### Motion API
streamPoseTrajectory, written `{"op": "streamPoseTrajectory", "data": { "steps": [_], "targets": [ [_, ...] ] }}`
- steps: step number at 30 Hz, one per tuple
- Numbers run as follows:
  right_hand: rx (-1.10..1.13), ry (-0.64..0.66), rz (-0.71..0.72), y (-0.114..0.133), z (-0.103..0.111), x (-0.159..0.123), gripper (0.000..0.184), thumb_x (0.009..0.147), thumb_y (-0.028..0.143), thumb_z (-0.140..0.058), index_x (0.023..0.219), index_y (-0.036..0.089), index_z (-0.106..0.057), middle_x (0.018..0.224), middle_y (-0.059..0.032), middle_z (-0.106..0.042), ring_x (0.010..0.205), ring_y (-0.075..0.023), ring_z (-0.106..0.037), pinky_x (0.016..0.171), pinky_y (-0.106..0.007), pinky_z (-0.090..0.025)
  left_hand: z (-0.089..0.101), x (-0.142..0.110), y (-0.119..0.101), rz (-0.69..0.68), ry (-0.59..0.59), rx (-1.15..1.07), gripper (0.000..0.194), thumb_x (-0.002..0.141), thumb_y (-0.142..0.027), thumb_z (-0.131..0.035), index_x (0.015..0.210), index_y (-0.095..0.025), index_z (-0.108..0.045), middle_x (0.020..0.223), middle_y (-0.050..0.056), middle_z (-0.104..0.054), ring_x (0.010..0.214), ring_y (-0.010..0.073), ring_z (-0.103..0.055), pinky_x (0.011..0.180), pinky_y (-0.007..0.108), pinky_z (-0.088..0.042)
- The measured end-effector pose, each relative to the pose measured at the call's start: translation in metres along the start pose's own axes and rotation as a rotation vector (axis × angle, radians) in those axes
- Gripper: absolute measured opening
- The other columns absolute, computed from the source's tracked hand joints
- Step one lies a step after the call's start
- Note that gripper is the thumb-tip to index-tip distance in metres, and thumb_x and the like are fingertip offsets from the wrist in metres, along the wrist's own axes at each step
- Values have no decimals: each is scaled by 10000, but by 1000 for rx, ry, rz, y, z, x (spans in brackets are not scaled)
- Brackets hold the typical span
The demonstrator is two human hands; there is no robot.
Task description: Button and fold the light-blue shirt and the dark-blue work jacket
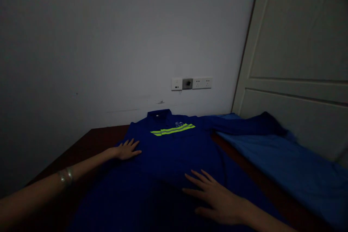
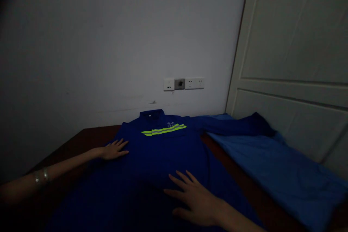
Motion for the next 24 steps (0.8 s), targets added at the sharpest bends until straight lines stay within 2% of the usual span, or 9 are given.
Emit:
{"op": "streamPoseTrajectory", "data": {
  "steps": [3, 5, 7, 9, 12, 16, 18, 21, 24],
  "targets": [
    [-31, -85, -34, -6, 14, -8, 522, 889, 472, -380, 1386, 344, -282, 1487, -30, -194, 1355, -246, -158, 1090, -516, -114, -3, 6, -27, -111, -49, 43, 761, 821, -669, -235, 1426, -212, -172, 1483, 149, -75, 1351, 365, -81, 1031, 558, -158],
    [-100, -203, -76, -20, 29, -18, 518, 900, 439, -367, 1393, 297, -291, 1472, -46, -246, 1343, -223, -211, 1099, -466, -160, -7, 8, -48, -247, -107, 46, 708, 847, -633, -234, 1426, -233, -154, 1486, 129, -53, 1356, 344, -66, 1050, 544, -136],
    [-210, -332, -136, -43, 50, -34, 513, 893, 411, -388, 1379, 258, -337, 1440, -64, -322, 1318, -218, -278, 1089, -437, -219, -12, 12, -67, -368, -145, 34, 656, 871, -594, -242, 1424, -260, -130, 1486, 113, -60, 1356, 328, -93, 1058, 535, -144],
    [-327, -459, -226, -75, 74, -55, 483, 878, 374, -411, 1336, 221, -414, 1366, -85, -433, 1260, -216, -377, 1055, -413, -295, -16, 18, -85, -428, -157, 19, 636, 885, -569, -244, 1424, -263, -102, 1482, 114, -65, 1353, 323, -114, 1056, 530, -173],
    [-419, -679, -498, -134, 116, -101, 415, 868, 326, -394, 1218, 152, -532, 1178, -123, -586, 1074, -218, -548, 931, -382, -421, -18, 27, -113, -475, -198, 15, 625, 889, -553, -264, 1420, -268, -98, 1476, 114, -87, 1345, 333, -139, 1042, 539, -215],
    [-307, -928, -902, -209, 163, -170, 344, 831, 258, -422, 1077, 121, -619, 995, -101, -673, 912, -198, -624, 838, -315, -464, -21, 31, -149, -608, -264, 22, 582, 901, -510, -291, 1406, -338, -58, 1480, 67, -94, 1341, 323, -167, 1036, 551, -234],
    [-265, -983, -1079, -237, 179, -198, 328, 817, 237, -434, 1040, 112, -638, 992, -103, -678, 916, -203, -625, 818, -297, -466, -25, 31, -158, -644, -253, 26, 563, 910, -488, -285, 1398, -365, -33, 1479, 50, -97, 1338, 318, -179, 1030, 560, -247],
    [-281, -1006, -1185, -264, 196, -224, 337, 815, 230, -432, 1034, 86, -644, 1026, -142, -665, 951, -232, -615, 812, -300, -456, -33, 32, -162, -652, -222, 14, 539, 914, -470, -284, 1391, -387, -47, 1472, 44, -123, 1329, 325, -204, 1013, 588, -257],
    [-302, -1006, -1257, -286, 208, -237, 359, 806, 231, -451, 1065, 58, -630, 1069, -182, -641, 1007, -264, -590, 831, -318, -439, -36, 32, -161, -650, -234, -18, 529, 910, -463, -302, 1383, -402, -72, 1466, 35, -143, 1320, 333, -228, 1001, 604, -264]
  ]
}}
Point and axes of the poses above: each hand's wrist, its own x-axis towards the middle knuckle, its own z-axis out of the back of the hand, y = z × x, the point moved 4 cm from there along x, towards the middle knuckle
